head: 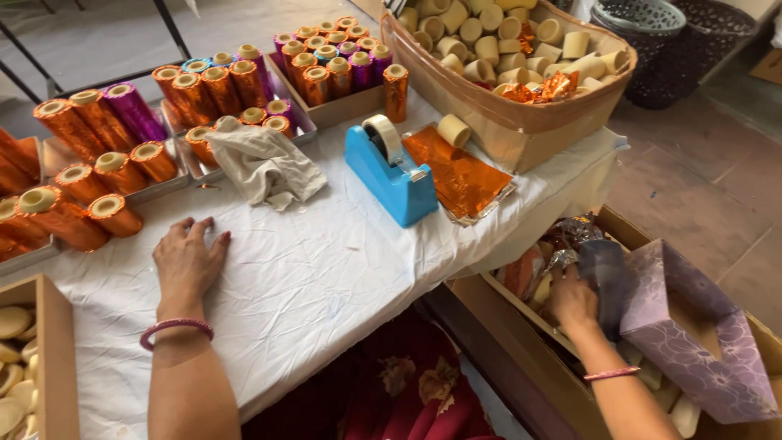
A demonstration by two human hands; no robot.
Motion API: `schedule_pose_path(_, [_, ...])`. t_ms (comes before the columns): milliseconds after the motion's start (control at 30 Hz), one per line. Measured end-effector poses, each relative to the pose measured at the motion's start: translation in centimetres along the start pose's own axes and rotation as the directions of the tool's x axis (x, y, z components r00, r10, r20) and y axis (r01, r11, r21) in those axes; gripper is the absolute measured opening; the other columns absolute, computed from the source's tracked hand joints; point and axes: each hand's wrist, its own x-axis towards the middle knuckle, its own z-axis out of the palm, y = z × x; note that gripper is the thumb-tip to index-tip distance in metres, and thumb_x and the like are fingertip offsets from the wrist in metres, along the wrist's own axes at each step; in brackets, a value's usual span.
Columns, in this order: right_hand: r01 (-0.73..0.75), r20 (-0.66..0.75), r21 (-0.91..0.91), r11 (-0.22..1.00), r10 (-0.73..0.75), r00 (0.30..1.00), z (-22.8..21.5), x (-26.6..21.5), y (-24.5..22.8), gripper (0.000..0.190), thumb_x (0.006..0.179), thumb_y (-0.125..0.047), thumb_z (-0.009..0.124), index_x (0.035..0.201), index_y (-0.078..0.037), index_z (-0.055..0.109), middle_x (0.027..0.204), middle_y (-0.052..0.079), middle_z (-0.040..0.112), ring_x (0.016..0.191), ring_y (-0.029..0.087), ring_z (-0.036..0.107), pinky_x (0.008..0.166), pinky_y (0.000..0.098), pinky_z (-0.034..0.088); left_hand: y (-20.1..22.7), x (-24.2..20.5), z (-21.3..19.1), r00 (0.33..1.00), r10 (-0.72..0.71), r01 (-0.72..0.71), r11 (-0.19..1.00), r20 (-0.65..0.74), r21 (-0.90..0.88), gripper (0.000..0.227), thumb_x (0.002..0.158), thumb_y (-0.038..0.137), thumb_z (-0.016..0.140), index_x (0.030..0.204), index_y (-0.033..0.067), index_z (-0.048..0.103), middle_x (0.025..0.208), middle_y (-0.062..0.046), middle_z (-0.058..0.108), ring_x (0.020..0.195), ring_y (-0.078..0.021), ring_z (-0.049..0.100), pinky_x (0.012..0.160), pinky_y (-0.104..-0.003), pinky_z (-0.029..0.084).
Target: Polishing cylindrical wooden components with a cloth at a workstation.
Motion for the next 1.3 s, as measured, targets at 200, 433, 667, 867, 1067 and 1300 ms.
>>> schedule_pose_path(200, [0.003,-0.222,0.280,0.960,0.061,0.973,-9.0,-0.6,-0.2,0.048,0.078,-0.028,0.083,0.121,-0.013,0.069,0.125,0.018,0.059,0.108,0.042,0.065,0.089,0.0503,0.055,0.4,0.1,-0.4,1.000,-0.013,0.013,1.000,-0.022,0.005,0.050,0.093,0.049,0.071,0.130,0.0156,0.073,0.137,-0.020,0.062,0.126,-0.0379,0.056,0.108,-0.052,0.040])
schedule_pose_path(433, [0.512,-0.580,0.516,0.686,-0.160,0.799,-25.1,-2.9,-14.0,0.035,0.091,-0.026,0.072,0.122,-0.011,0.069,0.124,0.013,0.066,0.109,0.034,0.065,0.091,0.0448,0.053,4.2,-0.3,-4.4,0.993,-0.009,-0.029,0.947,-0.119,-0.319,0.033,0.091,0.034,0.075,0.117,0.0120,0.076,0.116,-0.012,0.071,0.094,-0.0333,0.070,0.083,-0.044,0.056])
schedule_pose_path(667, [0.569,-0.520,0.817,-0.092,-0.542,0.660,-26.6,4.4,-39.9,0.041,0.093,-0.028,0.068,0.127,-0.006,0.061,0.099,0.009,0.070,0.080,0.013,0.066,0.067,0.0271,0.055,6.2,-0.1,-5.5,0.980,0.062,-0.152,0.848,-0.189,-0.508,0.043,0.099,0.041,0.069,0.133,0.0143,0.068,0.120,-0.011,0.070,0.105,-0.0295,0.071,0.085,-0.042,0.057])
schedule_pose_path(867, [0.473,-0.404,0.878,-0.070,-0.640,0.654,-26.1,4.8,-53.2,0.043,0.095,-0.035,0.064,0.127,-0.006,0.062,0.096,0.010,0.075,0.082,0.016,0.071,0.068,0.0292,0.057,5.1,0.6,-5.4,0.980,-0.060,-0.078,0.762,-0.190,-0.643,0.066,0.086,0.039,0.080,0.140,0.0072,0.059,0.125,-0.017,0.066,0.113,-0.0301,0.068,0.094,-0.041,0.057])
schedule_pose_path(1067, [0.802,-0.760,0.462,0.378,-0.297,0.578,-21.0,8.4,-54.6,0.054,0.095,-0.044,0.065,0.139,-0.013,0.059,0.145,0.016,0.052,0.133,0.033,0.051,0.108,0.0518,0.040,2.3,2.0,-3.0,0.906,-0.417,0.103,0.378,-0.070,-0.920,0.070,0.084,0.034,0.077,0.143,0.0075,0.051,0.119,-0.016,0.069,0.103,-0.0233,0.071,0.086,-0.036,0.060])
schedule_pose_path(1300, [0.750,-0.392,0.540,0.381,-0.676,0.625,-17.0,10.5,-54.4,0.032,0.097,-0.013,0.056,0.119,-0.022,0.077,0.136,0.003,0.073,0.123,0.025,0.067,0.112,0.0428,0.053,-0.9,3.5,1.4,0.821,-0.566,-0.121,-0.295,0.071,-0.948,0.056,0.102,0.031,0.061,0.149,0.0081,0.041,0.121,0.000,0.066,0.104,-0.0108,0.066,0.088,-0.026,0.057])
